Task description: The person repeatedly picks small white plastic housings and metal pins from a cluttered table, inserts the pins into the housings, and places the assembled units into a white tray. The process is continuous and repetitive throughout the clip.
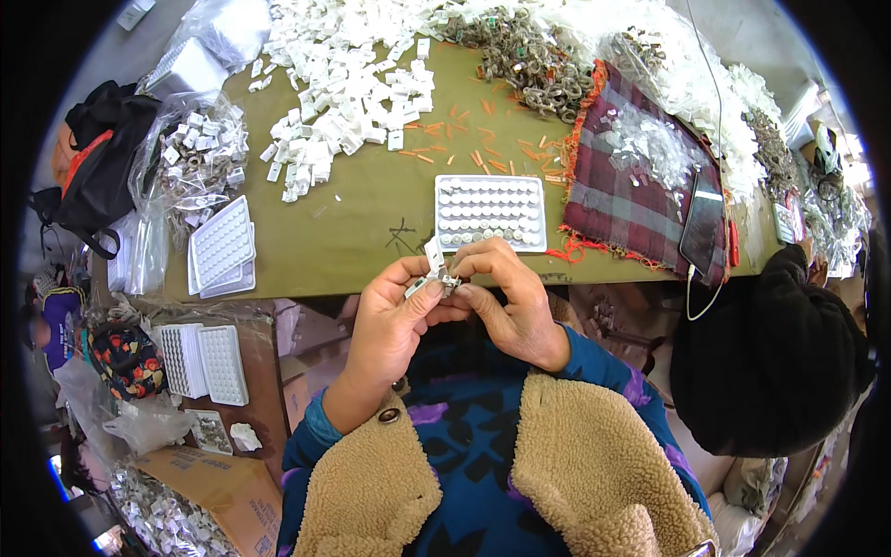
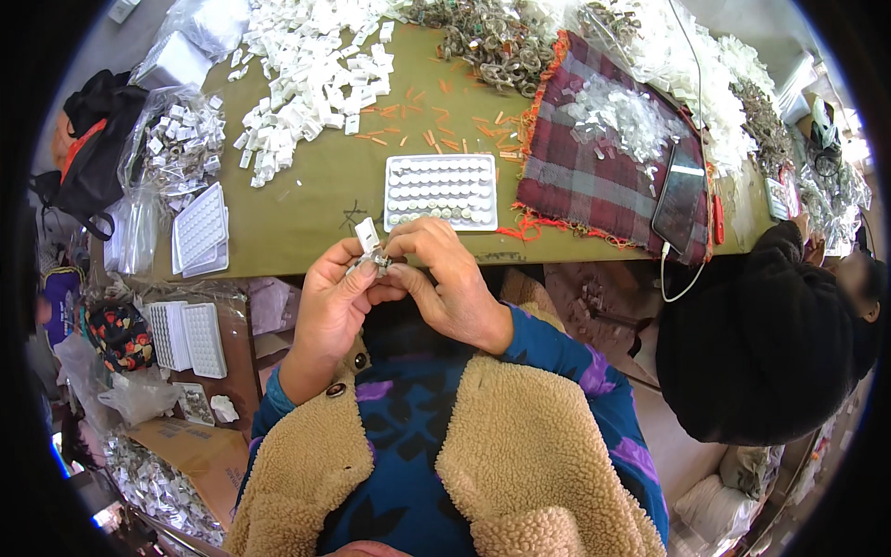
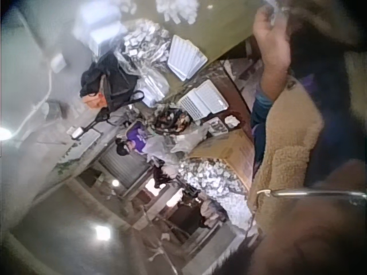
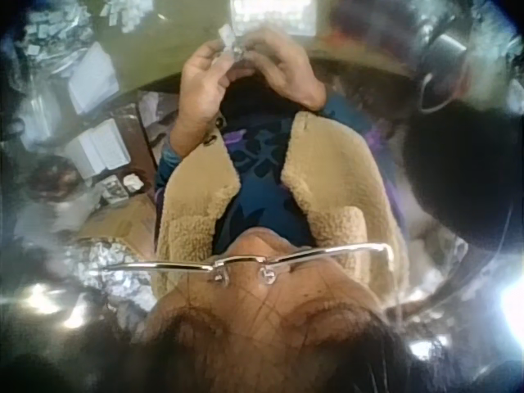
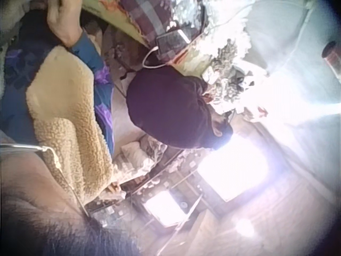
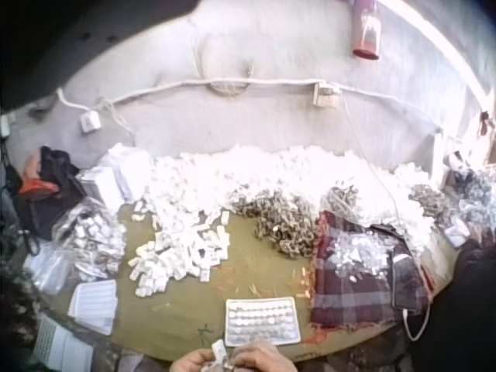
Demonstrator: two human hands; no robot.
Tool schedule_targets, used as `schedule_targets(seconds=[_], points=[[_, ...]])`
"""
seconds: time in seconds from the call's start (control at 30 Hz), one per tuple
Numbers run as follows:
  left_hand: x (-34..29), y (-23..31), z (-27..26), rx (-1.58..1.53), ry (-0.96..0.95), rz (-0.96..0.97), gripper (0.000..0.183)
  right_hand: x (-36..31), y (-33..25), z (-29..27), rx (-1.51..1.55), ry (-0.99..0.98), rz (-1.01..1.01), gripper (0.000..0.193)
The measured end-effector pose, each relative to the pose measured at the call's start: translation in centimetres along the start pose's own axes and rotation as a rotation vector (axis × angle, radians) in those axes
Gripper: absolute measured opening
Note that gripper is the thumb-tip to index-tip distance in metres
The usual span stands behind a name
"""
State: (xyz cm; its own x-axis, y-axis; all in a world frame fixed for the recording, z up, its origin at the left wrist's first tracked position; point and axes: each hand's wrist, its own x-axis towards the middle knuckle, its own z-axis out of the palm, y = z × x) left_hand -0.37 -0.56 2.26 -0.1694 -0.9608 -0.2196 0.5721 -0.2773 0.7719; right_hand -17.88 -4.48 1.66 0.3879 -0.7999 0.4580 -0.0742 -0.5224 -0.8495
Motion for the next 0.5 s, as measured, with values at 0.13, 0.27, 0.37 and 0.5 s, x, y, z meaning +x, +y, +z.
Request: schedule_targets(seconds=[0.13,0.27,0.37,0.5], points=[[0.5,-0.4,-0.3,-0.099,-0.044,-0.074,0.027,-0.6,0.8,-0.2,0.101,-0.016,0.059,0.014],[0.8,-0.7,-0.5,-0.165,-0.021,-0.053,0.026,-0.5,1.1,-0.4,0.531,0.087,0.145,0.013],[0.9,-1.1,-0.8,-0.160,0.036,-0.005,0.025,-0.4,0.5,-0.8,0.693,0.091,0.290,0.013],[0.7,-1.8,-1.0,-0.094,0.072,0.058,0.027,-0.3,-0.8,-0.9,0.684,0.016,0.549,0.009]])
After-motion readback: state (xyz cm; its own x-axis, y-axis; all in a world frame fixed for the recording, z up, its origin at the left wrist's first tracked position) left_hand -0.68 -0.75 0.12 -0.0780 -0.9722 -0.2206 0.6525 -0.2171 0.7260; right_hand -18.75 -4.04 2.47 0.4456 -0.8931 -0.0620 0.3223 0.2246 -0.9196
